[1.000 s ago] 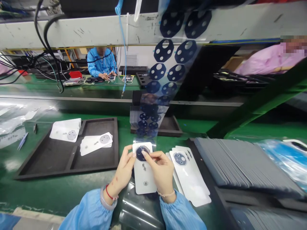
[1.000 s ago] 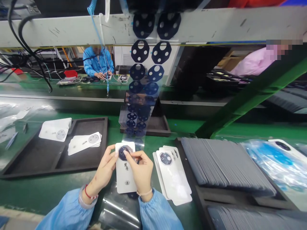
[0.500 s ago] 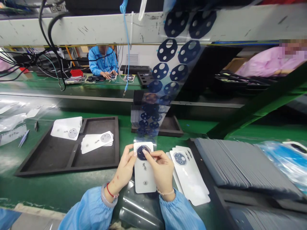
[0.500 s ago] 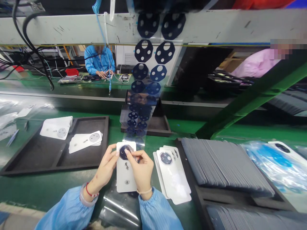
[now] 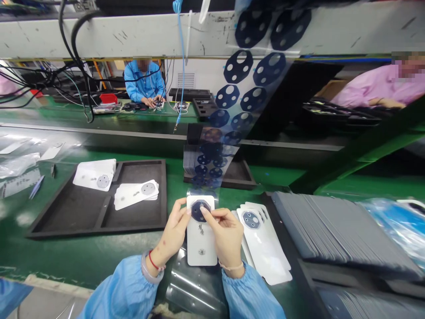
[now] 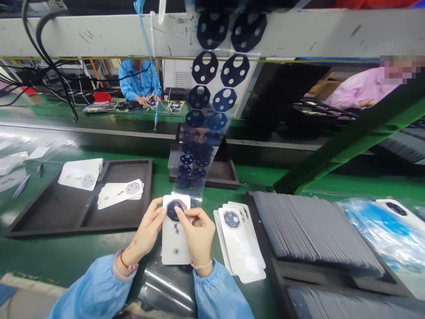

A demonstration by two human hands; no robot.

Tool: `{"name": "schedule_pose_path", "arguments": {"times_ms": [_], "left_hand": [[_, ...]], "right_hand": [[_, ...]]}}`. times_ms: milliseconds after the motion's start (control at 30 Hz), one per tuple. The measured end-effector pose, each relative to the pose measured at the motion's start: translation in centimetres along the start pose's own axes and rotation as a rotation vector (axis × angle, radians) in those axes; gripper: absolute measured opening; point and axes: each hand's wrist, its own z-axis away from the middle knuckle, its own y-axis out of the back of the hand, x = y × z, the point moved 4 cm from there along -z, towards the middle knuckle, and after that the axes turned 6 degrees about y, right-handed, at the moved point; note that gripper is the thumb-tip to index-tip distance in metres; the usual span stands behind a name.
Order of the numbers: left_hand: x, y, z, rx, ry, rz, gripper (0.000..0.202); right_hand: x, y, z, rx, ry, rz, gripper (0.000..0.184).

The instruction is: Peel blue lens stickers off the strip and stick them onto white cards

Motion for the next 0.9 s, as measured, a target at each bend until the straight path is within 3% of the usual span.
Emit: {"name": "schedule_pose_path", "arguments": {"times_ms": [900], "left_hand": [[0.0, 0.09, 0.19, 0.008, 0.006, -0.03, 0.039]], "right_hand": [[-0.27, -0.09, 0.22, 0.019, 0.022, 0.05, 0.031]]}}
